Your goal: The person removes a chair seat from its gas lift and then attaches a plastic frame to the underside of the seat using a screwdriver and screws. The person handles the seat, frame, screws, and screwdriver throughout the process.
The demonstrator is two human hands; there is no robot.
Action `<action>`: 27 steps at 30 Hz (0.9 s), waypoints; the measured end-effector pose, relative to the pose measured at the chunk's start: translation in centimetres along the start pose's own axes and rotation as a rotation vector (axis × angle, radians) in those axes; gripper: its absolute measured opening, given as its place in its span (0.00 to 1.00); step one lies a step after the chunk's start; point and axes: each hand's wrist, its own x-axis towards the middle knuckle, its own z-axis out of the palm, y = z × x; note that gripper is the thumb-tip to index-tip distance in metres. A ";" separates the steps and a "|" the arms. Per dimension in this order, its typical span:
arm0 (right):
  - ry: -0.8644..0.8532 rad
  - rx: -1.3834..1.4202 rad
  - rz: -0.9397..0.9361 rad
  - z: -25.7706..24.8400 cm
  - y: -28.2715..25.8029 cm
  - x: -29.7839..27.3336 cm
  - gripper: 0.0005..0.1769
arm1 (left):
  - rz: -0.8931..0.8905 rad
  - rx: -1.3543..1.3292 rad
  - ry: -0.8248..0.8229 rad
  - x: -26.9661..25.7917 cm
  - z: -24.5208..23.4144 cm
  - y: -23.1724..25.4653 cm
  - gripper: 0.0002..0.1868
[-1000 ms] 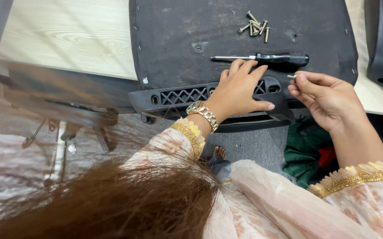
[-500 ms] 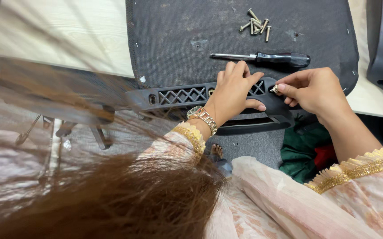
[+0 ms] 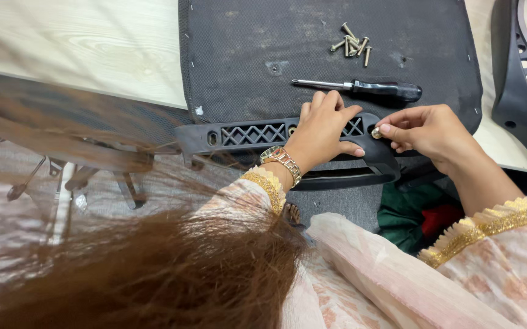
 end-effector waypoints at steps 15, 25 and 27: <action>-0.017 -0.098 0.041 0.0 -0.5 1.0 0.13 | -0.085 -0.056 -0.139 1.1 0.1 -0.5 0.42; 0.123 -0.075 -0.229 0.9 -0.5 -0.3 0.12 | -0.082 -0.056 -0.112 1.0 0.3 -0.5 0.40; 0.157 -0.183 -0.241 1.2 -0.6 -0.6 0.11 | -0.081 -0.056 -0.112 0.9 0.3 -0.6 0.40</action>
